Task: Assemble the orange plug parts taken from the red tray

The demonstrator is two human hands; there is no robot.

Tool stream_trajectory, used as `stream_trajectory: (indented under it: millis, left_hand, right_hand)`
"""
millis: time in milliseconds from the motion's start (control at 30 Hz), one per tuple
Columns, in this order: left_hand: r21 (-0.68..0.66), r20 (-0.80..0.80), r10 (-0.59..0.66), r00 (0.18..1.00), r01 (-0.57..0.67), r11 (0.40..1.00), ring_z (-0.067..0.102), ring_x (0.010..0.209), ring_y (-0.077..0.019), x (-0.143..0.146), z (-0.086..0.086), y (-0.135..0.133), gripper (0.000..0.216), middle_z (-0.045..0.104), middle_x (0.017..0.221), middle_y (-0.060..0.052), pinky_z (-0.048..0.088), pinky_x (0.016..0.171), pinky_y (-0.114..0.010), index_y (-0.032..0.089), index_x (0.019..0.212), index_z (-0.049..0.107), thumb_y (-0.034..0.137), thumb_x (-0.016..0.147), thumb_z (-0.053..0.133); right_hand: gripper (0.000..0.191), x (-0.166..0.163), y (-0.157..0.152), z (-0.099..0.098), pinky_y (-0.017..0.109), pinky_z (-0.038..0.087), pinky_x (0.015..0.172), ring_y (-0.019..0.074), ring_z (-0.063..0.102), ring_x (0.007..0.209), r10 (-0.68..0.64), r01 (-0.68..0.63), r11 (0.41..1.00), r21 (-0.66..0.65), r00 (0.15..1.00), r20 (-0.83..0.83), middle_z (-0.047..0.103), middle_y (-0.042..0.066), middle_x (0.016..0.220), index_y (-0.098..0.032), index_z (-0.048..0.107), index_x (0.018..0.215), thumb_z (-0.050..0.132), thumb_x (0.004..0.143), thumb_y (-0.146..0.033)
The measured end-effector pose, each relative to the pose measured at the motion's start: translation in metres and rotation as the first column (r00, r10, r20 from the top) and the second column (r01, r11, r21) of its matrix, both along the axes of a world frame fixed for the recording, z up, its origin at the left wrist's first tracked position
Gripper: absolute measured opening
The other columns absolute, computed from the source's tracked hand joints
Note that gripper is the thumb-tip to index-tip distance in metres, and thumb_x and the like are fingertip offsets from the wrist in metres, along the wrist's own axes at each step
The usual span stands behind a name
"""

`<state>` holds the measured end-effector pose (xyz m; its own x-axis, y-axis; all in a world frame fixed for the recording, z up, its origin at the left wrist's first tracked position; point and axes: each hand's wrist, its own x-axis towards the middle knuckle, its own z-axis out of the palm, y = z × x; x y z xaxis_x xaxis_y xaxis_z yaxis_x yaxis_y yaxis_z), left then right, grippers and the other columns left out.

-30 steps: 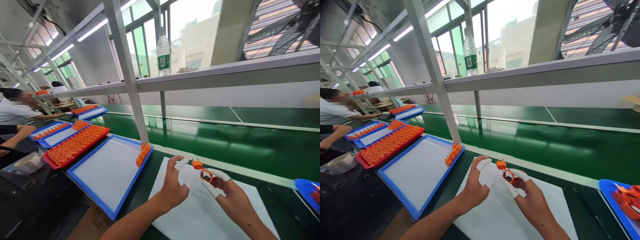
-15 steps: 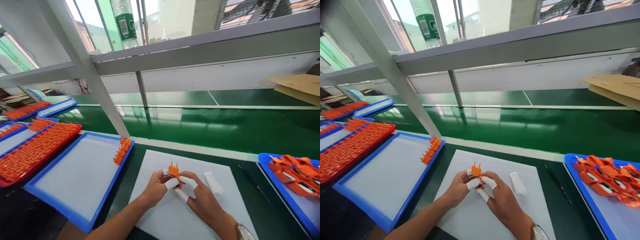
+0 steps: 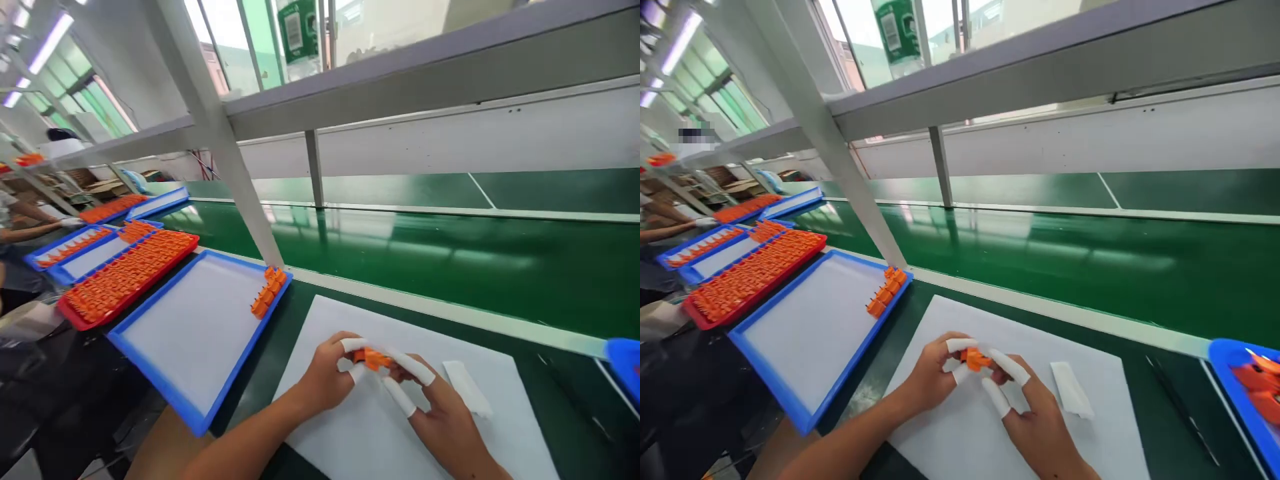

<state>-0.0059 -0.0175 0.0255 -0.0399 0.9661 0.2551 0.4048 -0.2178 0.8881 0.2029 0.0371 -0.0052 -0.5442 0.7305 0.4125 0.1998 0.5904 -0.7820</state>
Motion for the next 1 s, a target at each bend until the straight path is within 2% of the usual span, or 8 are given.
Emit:
stream_trajectory:
  millis: [233, 467, 567, 667, 733, 800, 867, 1000]
  left_hand:
    - [0.071, -0.208, -0.057, 0.976, 0.073, 0.995, 0.064, 0.113, -0.02, -0.005, -0.01, 0.005, 0.048, 0.064, 0.126, -0.007, 0.056, 0.097, -0.038, 0.027, 0.133, 0.059, 0.007, 0.089, 0.056]
    - [0.089, -0.212, -0.083, 0.974, 0.104, 0.991, 0.067, 0.104, -0.0175, -0.001, -0.009, 0.007, 0.045, 0.065, 0.119, -0.006, 0.059, 0.089, -0.033, 0.028, 0.127, 0.061, 0.005, 0.089, 0.056]
    - [0.074, -0.181, -0.05, 0.982, 0.064, 0.995, 0.068, 0.095, -0.0157, -0.001, -0.01, 0.007, 0.041, 0.066, 0.107, -0.004, 0.06, 0.081, -0.029, 0.028, 0.119, 0.066, 0.004, 0.086, 0.058]
    - [0.052, -0.173, -0.019, 0.985, 0.028, 0.998, 0.067, 0.088, -0.0145, -0.002, -0.012, 0.006, 0.038, 0.065, 0.1, -0.003, 0.059, 0.073, -0.026, 0.027, 0.113, 0.068, 0.004, 0.085, 0.059]
    - [0.064, -0.181, 0.005, 0.983, 0.007, 0.998, 0.066, 0.085, -0.0142, -0.003, -0.014, 0.005, 0.035, 0.064, 0.098, -0.003, 0.058, 0.069, -0.026, 0.026, 0.112, 0.068, 0.005, 0.085, 0.059]
    - [0.084, -0.192, 0.027, 0.981, -0.011, 0.996, 0.065, 0.086, -0.0145, -0.003, -0.016, 0.004, 0.035, 0.063, 0.099, -0.004, 0.058, 0.07, -0.026, 0.026, 0.113, 0.068, 0.005, 0.086, 0.059]
    - [0.078, -0.188, 0.021, 0.982, -0.006, 0.997, 0.066, 0.091, -0.0157, -0.005, -0.018, 0.004, 0.036, 0.063, 0.106, -0.005, 0.059, 0.076, -0.029, 0.025, 0.117, 0.066, 0.006, 0.088, 0.058]
    - [-0.034, -0.11, -0.029, 0.994, 0.025, 0.999, 0.066, 0.103, -0.0176, -0.005, -0.019, 0.001, 0.041, 0.06, 0.13, -0.007, 0.06, 0.091, -0.035, 0.027, 0.129, 0.061, 0.014, 0.09, 0.06]
  right_hand:
    - [0.036, -0.008, 0.0, 0.017, 0.038, 0.057, 0.082, 0.0198, 0.063, 0.093, 0.054, -0.072, 0.989, -0.131, 0.989, -0.138, 0.064, 0.004, 0.108, -0.032, 0.054, 0.127, 0.06, 0.094, -0.019]
    - [0.021, -0.008, -0.002, 0.02, 0.038, 0.057, 0.082, 0.0202, 0.063, 0.093, -0.002, -0.043, 0.927, -0.372, 0.993, -0.12, 0.065, 0.004, 0.104, -0.03, 0.06, 0.115, 0.058, 0.095, -0.025]
    - [0.019, -0.009, -0.001, 0.023, 0.038, 0.057, 0.081, 0.0194, 0.065, 0.087, -0.036, -0.019, 0.842, -0.539, 0.995, -0.092, 0.068, 0.003, 0.099, -0.029, 0.063, 0.112, 0.061, 0.094, -0.033]
    - [0.024, -0.01, 0.0, 0.028, 0.038, 0.059, 0.079, 0.0189, 0.068, 0.081, -0.01, -0.086, 0.694, -0.715, 0.992, -0.129, 0.071, 0.003, 0.091, -0.026, 0.063, 0.112, 0.064, 0.092, -0.04]
    - [0.028, -0.012, 0.0, 0.03, 0.038, 0.059, 0.076, 0.0191, 0.07, 0.076, 0.016, -0.163, 0.602, -0.782, 0.981, -0.192, 0.072, 0.003, 0.081, -0.023, 0.063, 0.11, 0.062, 0.093, -0.045]
    - [0.029, -0.013, 0.0, 0.029, 0.038, 0.059, 0.074, 0.019, 0.069, 0.072, 0.034, -0.197, 0.565, -0.801, 0.976, -0.216, 0.071, 0.002, 0.074, -0.022, 0.064, 0.107, 0.061, 0.094, -0.048]
    - [0.027, -0.014, -0.001, 0.026, 0.038, 0.059, 0.076, 0.019, 0.069, 0.075, 0.009, -0.162, 0.599, -0.784, 0.981, -0.196, 0.072, 0.002, 0.078, -0.023, 0.065, 0.106, 0.063, 0.092, -0.046]
    - [0.016, -0.013, -0.002, 0.02, 0.038, 0.056, 0.087, 0.021, 0.066, 0.1, -0.074, -0.035, 0.82, -0.571, 0.983, -0.167, 0.068, 0.005, 0.111, -0.026, 0.065, 0.107, 0.064, 0.092, -0.031]
